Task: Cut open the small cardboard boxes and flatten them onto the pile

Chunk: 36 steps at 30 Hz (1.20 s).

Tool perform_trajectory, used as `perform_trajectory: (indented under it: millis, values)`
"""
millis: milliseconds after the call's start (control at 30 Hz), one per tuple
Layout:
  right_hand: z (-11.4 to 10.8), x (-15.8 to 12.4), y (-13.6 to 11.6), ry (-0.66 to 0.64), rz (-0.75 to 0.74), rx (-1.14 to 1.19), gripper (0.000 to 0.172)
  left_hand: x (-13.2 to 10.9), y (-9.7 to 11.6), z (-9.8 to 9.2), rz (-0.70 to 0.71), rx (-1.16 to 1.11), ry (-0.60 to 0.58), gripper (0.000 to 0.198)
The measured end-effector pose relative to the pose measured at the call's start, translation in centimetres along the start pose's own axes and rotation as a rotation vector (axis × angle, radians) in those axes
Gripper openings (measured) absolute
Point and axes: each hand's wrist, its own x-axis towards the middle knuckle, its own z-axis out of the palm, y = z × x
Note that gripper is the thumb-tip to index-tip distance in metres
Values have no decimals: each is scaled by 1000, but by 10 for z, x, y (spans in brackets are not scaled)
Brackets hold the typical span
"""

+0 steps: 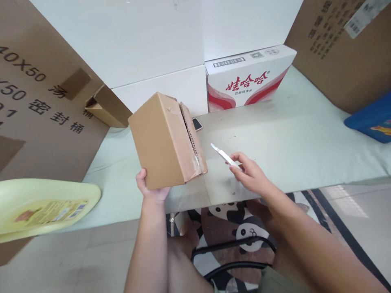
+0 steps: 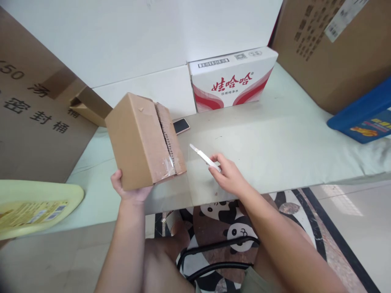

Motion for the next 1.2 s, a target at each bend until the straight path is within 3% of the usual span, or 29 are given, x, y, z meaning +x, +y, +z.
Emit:
perform_trajectory:
  millis: [200, 333, 600, 800, 1200]
  values:
    - [5, -9, -14, 17, -194, 112, 22, 0, 0, -1, -37, 31, -37, 51]
    - [7, -11, -12, -78, -132, 199, 39, 1, -2, -3, -43, 26, -64, 51]
    - [11, -11, -14, -88, -145, 151, 38, 4, -8, -6, -41, -111, -9, 47]
    - [6, -14, -24, -116, -216, 20, 39, 5, -13, -6, 58, -161, 53, 36]
    - [-3, -15, -30, -257, -143, -27, 39, 3, -14, 1, -28, -218, 102, 35]
